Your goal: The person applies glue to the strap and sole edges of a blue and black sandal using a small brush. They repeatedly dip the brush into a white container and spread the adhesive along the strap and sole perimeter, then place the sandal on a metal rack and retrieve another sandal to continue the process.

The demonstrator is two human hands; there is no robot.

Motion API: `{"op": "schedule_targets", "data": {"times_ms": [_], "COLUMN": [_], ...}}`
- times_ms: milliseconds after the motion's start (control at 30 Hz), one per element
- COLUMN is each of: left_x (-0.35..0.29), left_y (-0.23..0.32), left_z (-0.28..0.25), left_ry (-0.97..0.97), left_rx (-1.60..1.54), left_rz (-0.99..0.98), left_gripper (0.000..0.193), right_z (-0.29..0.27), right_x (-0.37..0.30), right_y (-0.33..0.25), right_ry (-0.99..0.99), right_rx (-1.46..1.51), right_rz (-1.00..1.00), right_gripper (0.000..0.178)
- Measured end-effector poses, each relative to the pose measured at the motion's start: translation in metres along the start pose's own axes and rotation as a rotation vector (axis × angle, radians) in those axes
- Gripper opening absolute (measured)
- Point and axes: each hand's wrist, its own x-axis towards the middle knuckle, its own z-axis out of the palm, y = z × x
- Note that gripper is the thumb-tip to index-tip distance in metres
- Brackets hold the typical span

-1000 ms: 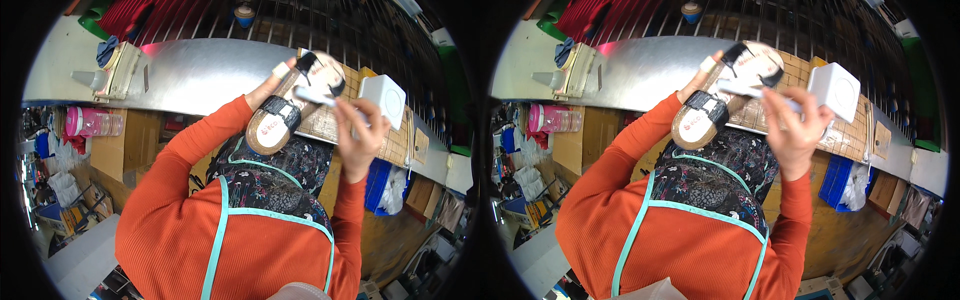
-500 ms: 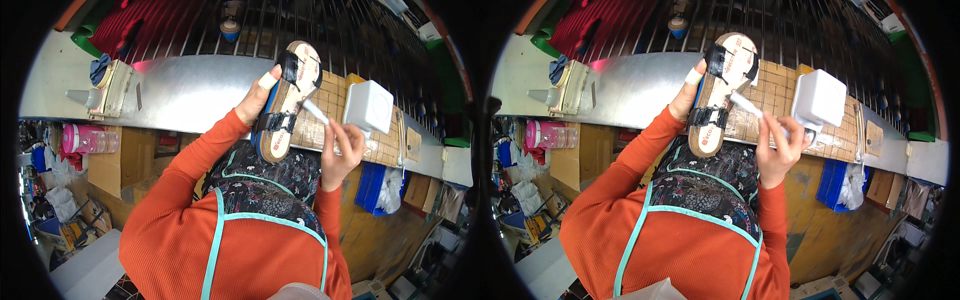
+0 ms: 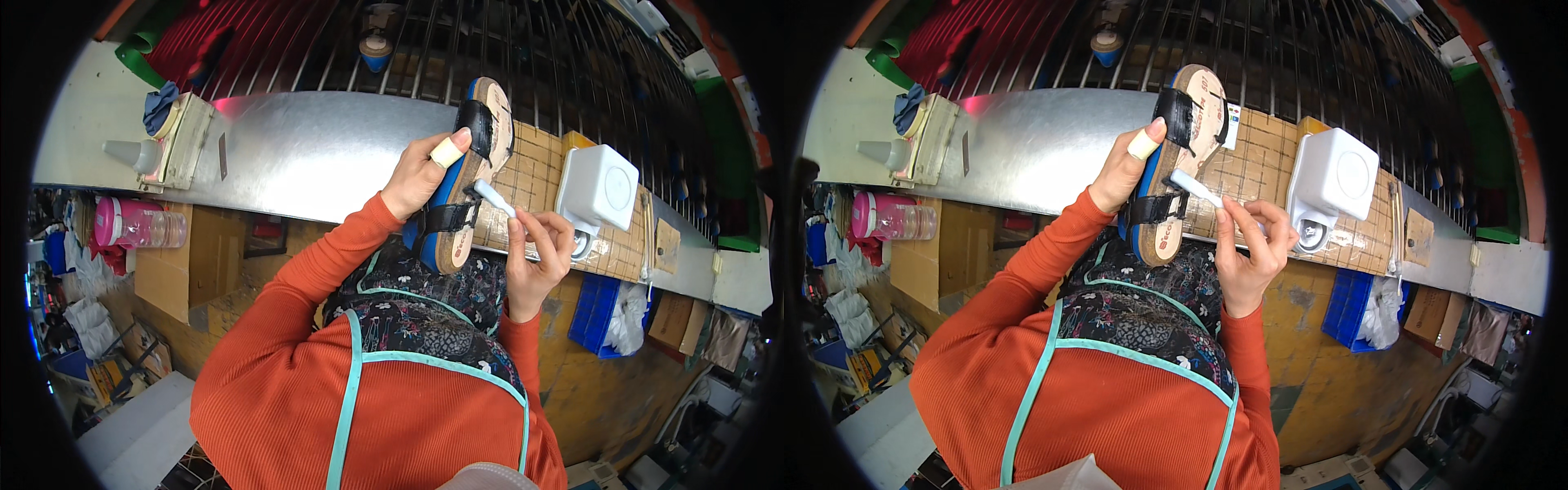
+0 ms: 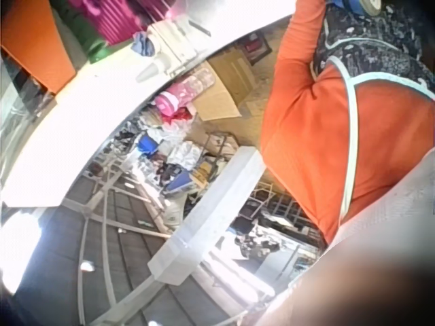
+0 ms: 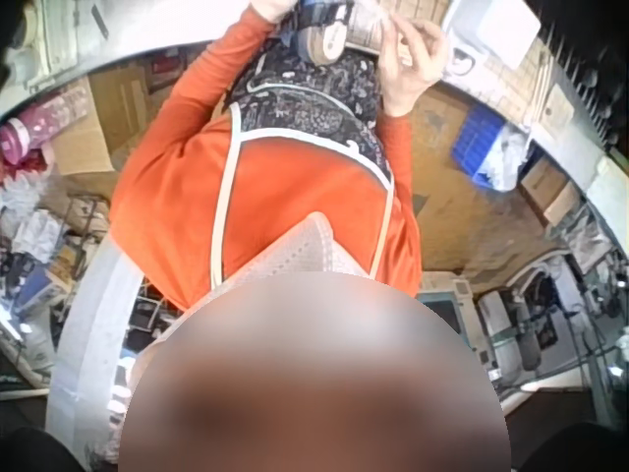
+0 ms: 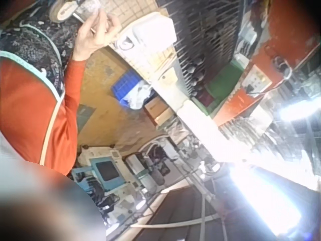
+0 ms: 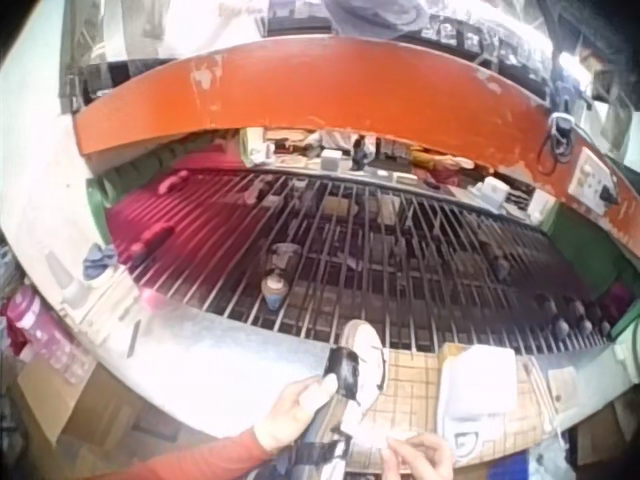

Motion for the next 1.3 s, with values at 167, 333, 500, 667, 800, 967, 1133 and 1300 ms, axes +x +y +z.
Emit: {"op": "schedule_targets", "data": {"times_ms": [167, 333, 500, 667, 800, 967, 1133, 1300], "left_x": [0.004, 0.006, 0.009, 0.020, 0.027, -0.022, -0.069, -0.080], "left_y": [-0.003, -0.002, 0.003, -0.002, -0.019, -0.044, -0.044, -0.046], "left_z": [0.000, -0.002, -0.003, -0.003, -0.003, 0.005, -0.004, 0.004], "left_ry": [0.019, 0.030, 0.029, -0.101, -0.492, -0.961, -0.817, -0.717], "left_rx": [-0.077, -0.081, -0.098, -0.246, -0.730, -1.042, -1.028, -1.007], "left_rz": [0.025, -0.001, -0.028, -0.152, -0.509, -0.687, -0.686, -0.626], "left_gripper": [0.063, 0.063, 0.064, 0.071, 0.082, 0.067, 0.067, 0.067], "right_z": [-0.004, -0.009, -0.015, -0.040, -0.067, -0.080, -0.058, -0.038], "right_x": [-0.003, -0.008, -0.010, 0.008, 0.051, 0.091, 0.098, 0.081], "right_y": [0.001, 0.003, 0.002, 0.002, 0.001, -0.011, -0.011, -0.005], "right_ry": [-0.082, -0.172, -0.208, -0.423, -0.361, -0.579, -0.811, -0.772], "right_rx": [0.020, 0.067, 0.070, 0.441, 0.408, 0.200, 0.240, 0.210], "right_rz": [-0.043, 0.016, -0.003, 0.194, 0.048, -0.130, -0.251, -0.321], "right_gripper": [0.021, 0.020, 0.019, 0.018, 0.017, 0.016, 0.015, 0.017]}}
